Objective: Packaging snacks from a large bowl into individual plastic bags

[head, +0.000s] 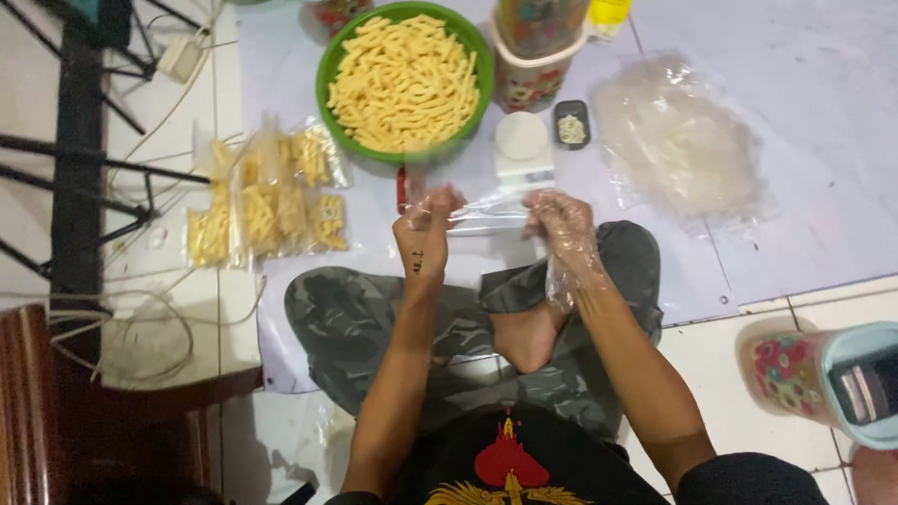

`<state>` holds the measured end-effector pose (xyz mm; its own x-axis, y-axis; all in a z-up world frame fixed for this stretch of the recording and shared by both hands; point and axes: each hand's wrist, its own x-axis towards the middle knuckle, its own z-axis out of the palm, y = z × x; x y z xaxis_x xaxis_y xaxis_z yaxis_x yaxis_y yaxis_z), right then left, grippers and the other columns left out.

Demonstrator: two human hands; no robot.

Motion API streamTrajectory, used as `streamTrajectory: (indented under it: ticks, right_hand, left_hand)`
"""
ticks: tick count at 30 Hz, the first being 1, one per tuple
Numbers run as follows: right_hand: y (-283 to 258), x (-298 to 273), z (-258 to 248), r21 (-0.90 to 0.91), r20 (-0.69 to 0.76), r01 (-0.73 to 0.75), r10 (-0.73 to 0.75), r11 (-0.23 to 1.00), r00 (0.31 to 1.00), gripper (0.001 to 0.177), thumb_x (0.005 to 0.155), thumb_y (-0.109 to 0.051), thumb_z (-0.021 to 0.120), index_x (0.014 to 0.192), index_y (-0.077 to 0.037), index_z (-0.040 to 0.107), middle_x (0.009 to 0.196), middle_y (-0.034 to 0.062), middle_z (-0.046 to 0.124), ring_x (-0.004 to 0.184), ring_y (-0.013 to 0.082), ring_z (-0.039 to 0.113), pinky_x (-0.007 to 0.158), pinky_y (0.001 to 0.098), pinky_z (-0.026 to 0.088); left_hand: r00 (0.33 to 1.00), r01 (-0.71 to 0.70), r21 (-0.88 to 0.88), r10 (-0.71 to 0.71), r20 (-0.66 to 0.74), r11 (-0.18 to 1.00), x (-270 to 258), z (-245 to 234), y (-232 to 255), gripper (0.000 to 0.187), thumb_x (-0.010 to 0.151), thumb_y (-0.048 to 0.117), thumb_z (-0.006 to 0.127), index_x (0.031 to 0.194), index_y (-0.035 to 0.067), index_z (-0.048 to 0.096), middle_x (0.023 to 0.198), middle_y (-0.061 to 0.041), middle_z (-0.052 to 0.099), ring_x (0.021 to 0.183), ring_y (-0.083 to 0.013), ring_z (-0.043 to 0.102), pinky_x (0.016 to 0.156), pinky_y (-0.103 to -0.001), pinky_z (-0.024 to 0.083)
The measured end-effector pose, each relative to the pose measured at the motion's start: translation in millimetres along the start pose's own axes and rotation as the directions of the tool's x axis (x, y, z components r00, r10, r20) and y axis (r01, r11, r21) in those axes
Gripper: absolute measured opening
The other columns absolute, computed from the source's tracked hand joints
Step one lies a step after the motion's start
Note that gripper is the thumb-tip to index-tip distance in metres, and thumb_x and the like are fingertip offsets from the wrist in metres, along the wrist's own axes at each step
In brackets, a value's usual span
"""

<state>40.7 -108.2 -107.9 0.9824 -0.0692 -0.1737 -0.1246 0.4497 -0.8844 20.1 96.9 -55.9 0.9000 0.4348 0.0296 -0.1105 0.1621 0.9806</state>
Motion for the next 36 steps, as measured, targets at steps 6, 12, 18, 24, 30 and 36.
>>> streamTrajectory:
  ticks: [6,12,18,24,30,36]
  right_hand:
    - [-8,-5,22,-0.447,-0.049,0.085,-0.120,0.890,0.992,0.044,0.102,-0.035,0.075,0.073,-0.003,0.067,0.054,0.0075,0.053,0.045,0.0135,0.058,0.044,0.0293,0.054]
    - [1,7,13,-0.653,-0.023,0.087,-0.134,0.752,0.991,0.050,0.104,-0.037,0.072,0.065,-0.007,0.064,0.042,0.0085,0.050,0.038,0.0148,0.052,0.042,0.0268,0.043]
    - [21,23,1,-0.761,0.001,-0.035,0.054,0.648,0.999,0.032,0.096,-0.042,0.073,0.078,-0.015,0.074,0.058,0.0077,0.063,0.058,0.0178,0.064,0.059,0.0353,0.054]
    - [-62,-25,76,-0.892,0.115,0.197,-0.217,0.406,0.969,0.055,0.093,-0.018,0.081,0.137,0.005,0.059,0.118,0.0347,0.061,0.111,0.0517,0.064,0.095,0.0639,0.052]
    - [-29,-37,96,-0.588,0.375,0.338,-0.122,0.735,0.919,0.027,0.086,-0.007,0.083,0.111,-0.005,0.073,0.103,0.0139,0.075,0.095,0.0258,0.075,0.084,0.0376,0.061]
    - [-11,-28,104,-0.467,0.400,0.013,0.198,0.884,0.895,0.047,0.077,0.006,0.081,0.120,0.000,0.063,0.113,0.0154,0.068,0.100,0.0244,0.071,0.086,0.0384,0.063]
  left_hand:
    - [0.981,0.195,-0.402,-0.173,0.089,0.895,1,-46,13,0.030,0.099,0.024,0.072,0.108,-0.004,0.073,0.092,-0.023,0.076,0.084,-0.0309,0.078,0.078,-0.042,0.067]
    - [0.978,0.158,0.067,-0.166,0.129,0.985,10,-68,-23,0.016,0.092,0.009,0.076,0.104,-0.002,0.077,0.075,-0.016,0.073,0.063,-0.0178,0.072,0.063,-0.032,0.066]
    - [0.998,-0.062,0.350,0.049,0.046,0.935,11,-51,-4,0.039,0.092,0.023,0.081,0.061,0.006,0.065,0.045,-0.010,0.055,0.047,-0.0085,0.048,0.046,-0.028,0.044]
    - [0.998,-0.002,0.351,0.022,-0.053,0.936,22,-45,-1,0.030,0.072,0.025,0.097,0.077,0.004,0.077,0.049,-0.006,0.055,0.047,-0.0107,0.059,0.045,-0.028,0.052]
    - [0.998,0.055,0.371,-0.049,-0.025,0.927,14,-17,-2,0.058,0.073,0.041,0.091,0.053,0.008,0.047,0.039,-0.008,0.044,0.038,-0.0143,0.041,0.041,-0.030,0.033]
    - [0.946,0.308,-0.079,-0.296,0.131,0.948,11,-28,6,0.049,0.096,0.035,0.073,0.060,0.013,0.048,0.042,-0.001,0.046,0.035,-0.0052,0.044,0.034,-0.018,0.036]
